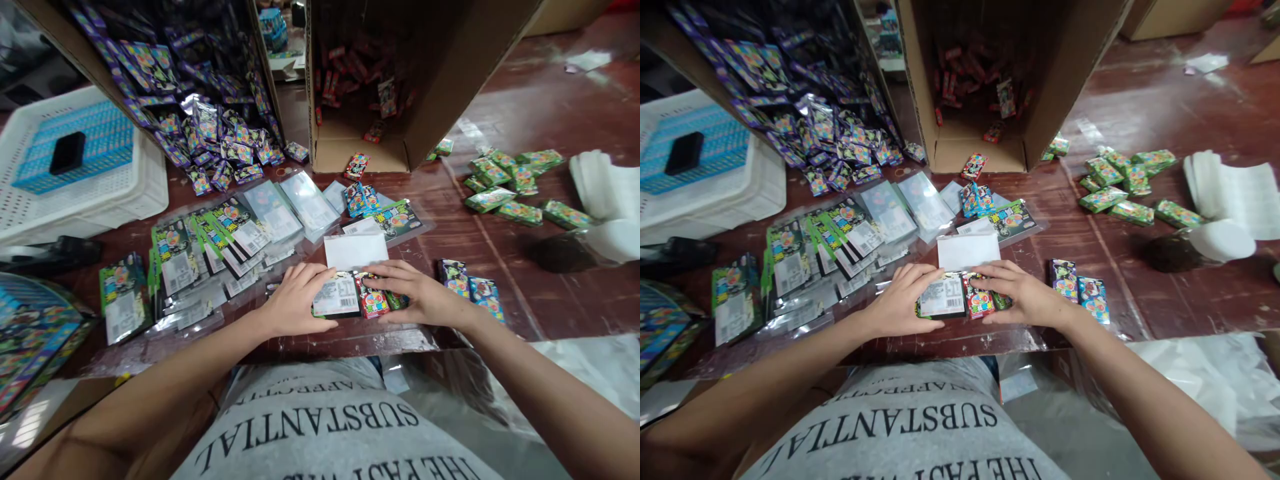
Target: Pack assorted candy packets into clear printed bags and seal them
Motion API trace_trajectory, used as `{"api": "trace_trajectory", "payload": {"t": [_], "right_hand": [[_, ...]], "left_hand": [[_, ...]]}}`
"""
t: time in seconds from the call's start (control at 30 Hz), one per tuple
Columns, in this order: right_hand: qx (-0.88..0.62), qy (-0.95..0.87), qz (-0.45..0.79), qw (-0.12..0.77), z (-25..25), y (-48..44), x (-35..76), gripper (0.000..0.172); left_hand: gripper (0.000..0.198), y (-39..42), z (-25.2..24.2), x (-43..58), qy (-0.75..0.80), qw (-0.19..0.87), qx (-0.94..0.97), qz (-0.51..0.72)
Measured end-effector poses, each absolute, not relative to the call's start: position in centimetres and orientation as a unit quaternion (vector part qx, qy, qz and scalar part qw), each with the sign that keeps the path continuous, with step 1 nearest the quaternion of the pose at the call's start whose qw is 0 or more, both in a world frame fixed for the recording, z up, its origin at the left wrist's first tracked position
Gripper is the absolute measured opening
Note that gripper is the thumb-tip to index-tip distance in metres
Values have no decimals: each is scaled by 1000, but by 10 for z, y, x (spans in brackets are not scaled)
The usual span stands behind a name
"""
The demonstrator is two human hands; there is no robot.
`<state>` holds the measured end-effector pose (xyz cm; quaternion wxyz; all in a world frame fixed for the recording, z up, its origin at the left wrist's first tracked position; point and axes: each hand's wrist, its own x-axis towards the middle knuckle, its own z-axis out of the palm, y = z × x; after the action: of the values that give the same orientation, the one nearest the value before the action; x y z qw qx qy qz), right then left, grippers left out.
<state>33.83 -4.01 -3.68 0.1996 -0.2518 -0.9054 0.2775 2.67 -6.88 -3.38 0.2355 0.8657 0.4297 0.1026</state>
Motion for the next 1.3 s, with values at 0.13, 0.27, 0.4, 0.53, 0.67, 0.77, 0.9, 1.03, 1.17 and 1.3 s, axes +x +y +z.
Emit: {"api": "trace_trajectory", "payload": {"t": [0.13,0.27,0.4,0.53,0.67,0.77,0.9,1.03,1.17,1.3], "right_hand": [[-241,-913,269,188,-36,-34,326,65],[-249,-907,293,174,-35,-27,310,64],[-245,-902,302,188,-38,-21,293,77],[-272,-911,276,143,-41,-24,303,117],[-313,-916,238,83,-40,-25,326,106],[-309,-913,251,92,-38,-23,327,89],[-286,-908,281,125,-29,-15,316,77],[-270,-896,325,137,-18,-6,308,75],[-259,-895,327,155,-11,-8,301,81],[-332,-823,378,264,-14,-23,289,87]], "left_hand": [[95,-69,-32,22,427,234,868,99],[96,-69,-32,21,437,243,861,96],[93,-72,-31,24,485,224,839,104],[89,-75,-32,25,524,200,825,69],[91,-75,-34,22,508,194,837,56],[90,-74,-32,22,501,201,839,65],[87,-74,-20,21,476,214,848,90],[89,-77,-4,22,485,245,833,102],[97,-81,2,30,528,262,796,138],[102,-80,4,36,594,278,715,242]]}}
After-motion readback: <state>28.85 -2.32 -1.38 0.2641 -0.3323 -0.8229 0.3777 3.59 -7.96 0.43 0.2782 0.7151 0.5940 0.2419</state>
